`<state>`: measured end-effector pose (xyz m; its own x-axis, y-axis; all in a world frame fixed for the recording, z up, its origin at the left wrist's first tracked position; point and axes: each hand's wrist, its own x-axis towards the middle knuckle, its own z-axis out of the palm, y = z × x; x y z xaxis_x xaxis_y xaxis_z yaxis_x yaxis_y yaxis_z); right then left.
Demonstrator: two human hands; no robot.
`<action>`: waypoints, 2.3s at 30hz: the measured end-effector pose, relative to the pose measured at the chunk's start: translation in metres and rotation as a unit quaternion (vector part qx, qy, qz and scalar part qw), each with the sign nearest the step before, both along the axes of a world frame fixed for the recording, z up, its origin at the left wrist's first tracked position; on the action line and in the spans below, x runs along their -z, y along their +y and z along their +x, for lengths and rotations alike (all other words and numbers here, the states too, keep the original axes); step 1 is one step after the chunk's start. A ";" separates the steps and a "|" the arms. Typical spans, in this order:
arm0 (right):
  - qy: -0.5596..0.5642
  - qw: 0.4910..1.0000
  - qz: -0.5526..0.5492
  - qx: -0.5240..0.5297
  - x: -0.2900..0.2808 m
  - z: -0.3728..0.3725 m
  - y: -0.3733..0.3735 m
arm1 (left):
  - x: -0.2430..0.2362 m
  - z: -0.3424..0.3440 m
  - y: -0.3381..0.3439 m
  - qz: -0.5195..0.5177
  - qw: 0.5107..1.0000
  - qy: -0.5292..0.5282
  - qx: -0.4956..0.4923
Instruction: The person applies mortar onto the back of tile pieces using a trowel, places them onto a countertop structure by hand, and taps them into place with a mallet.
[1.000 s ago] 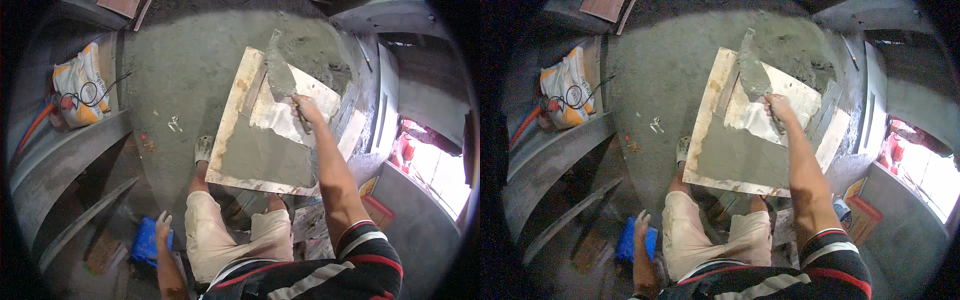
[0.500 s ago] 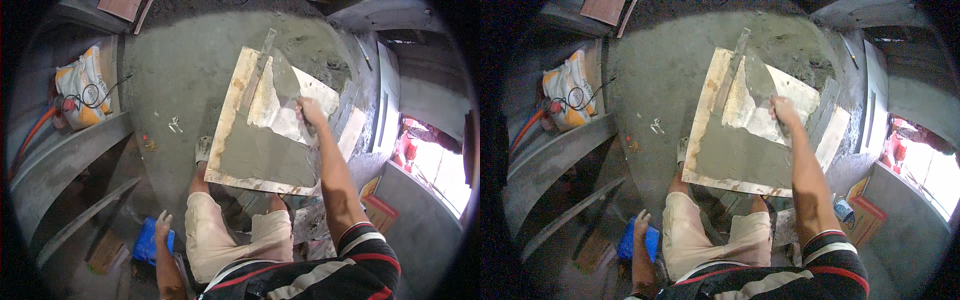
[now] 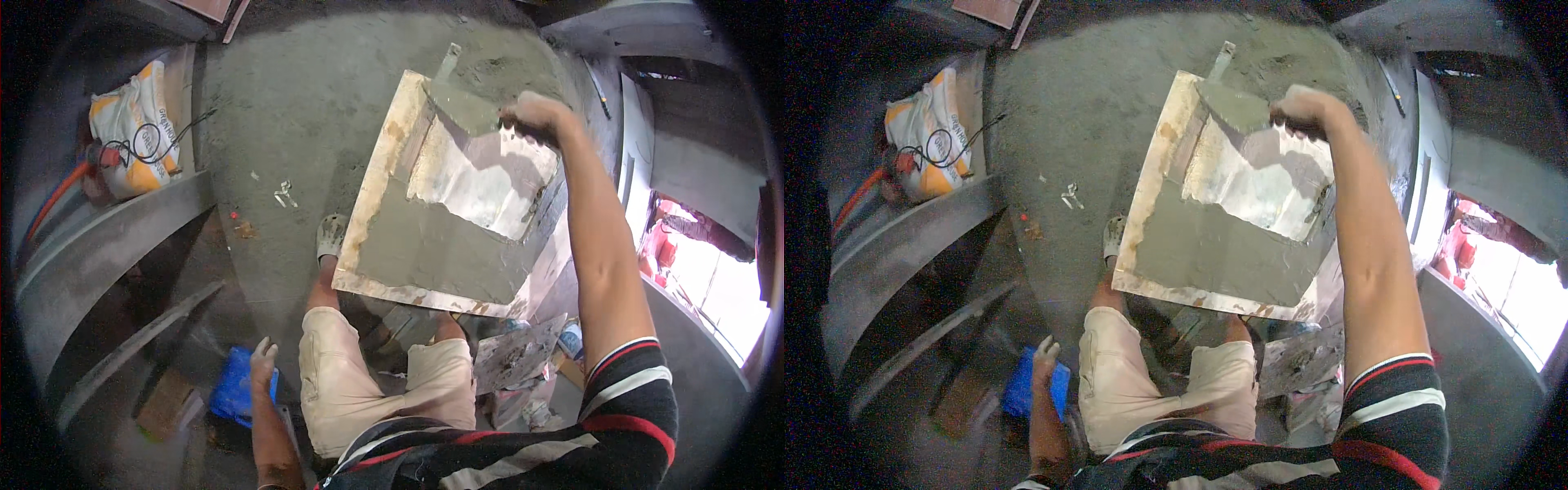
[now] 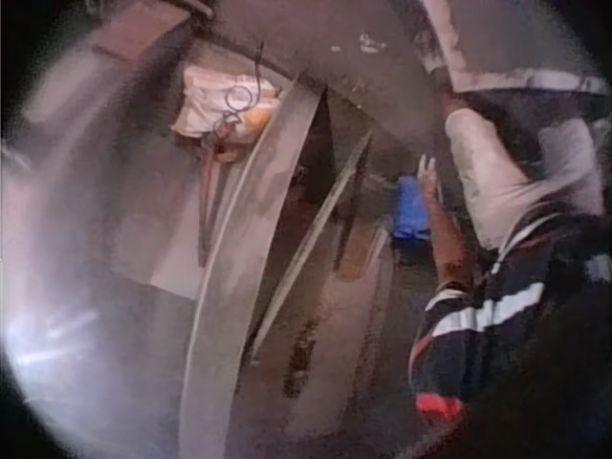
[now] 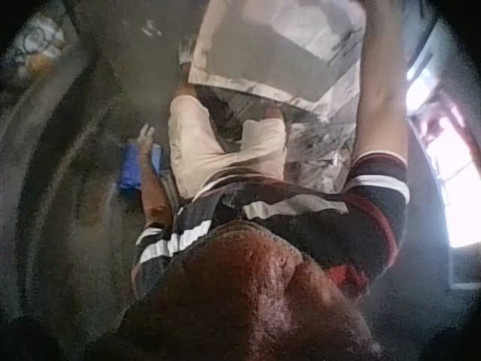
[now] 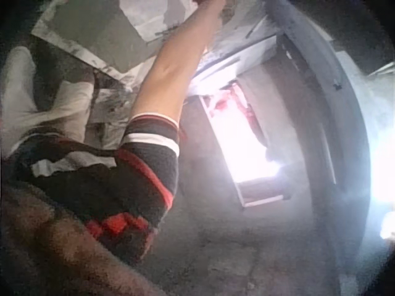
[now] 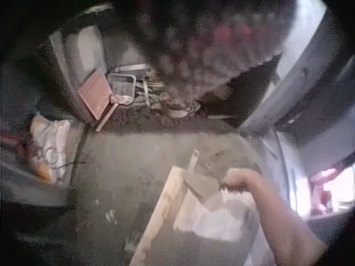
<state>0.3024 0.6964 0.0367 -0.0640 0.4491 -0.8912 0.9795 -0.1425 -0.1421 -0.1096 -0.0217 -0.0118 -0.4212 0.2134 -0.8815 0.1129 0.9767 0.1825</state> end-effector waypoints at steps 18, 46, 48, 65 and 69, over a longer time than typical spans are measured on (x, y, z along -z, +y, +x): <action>0.158 0.965 0.150 0.145 0.160 0.063 -0.206 | 0.007 0.002 0.012 -0.020 0.999 0.006 0.029; 0.198 0.952 -0.073 0.224 0.113 0.075 -0.232 | 0.004 0.004 -0.007 -0.049 0.997 0.003 0.057; 0.186 0.968 -0.055 0.160 0.105 0.071 -0.248 | -0.001 0.007 -0.002 -0.032 0.999 0.000 0.035; 0.016 0.856 0.374 0.357 0.009 0.236 -0.497 | 0.012 -0.001 0.019 -0.037 0.988 -0.069 0.132; -0.185 0.785 0.339 0.485 0.010 0.330 -0.668 | -0.020 0.013 0.092 0.006 0.986 -0.047 0.162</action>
<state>0.6329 0.0283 0.0264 0.8072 0.5061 -0.3036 0.4494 -0.8606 -0.2396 -0.0962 0.0704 0.0087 -0.2455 0.3338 -0.9101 0.3997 0.8902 0.2187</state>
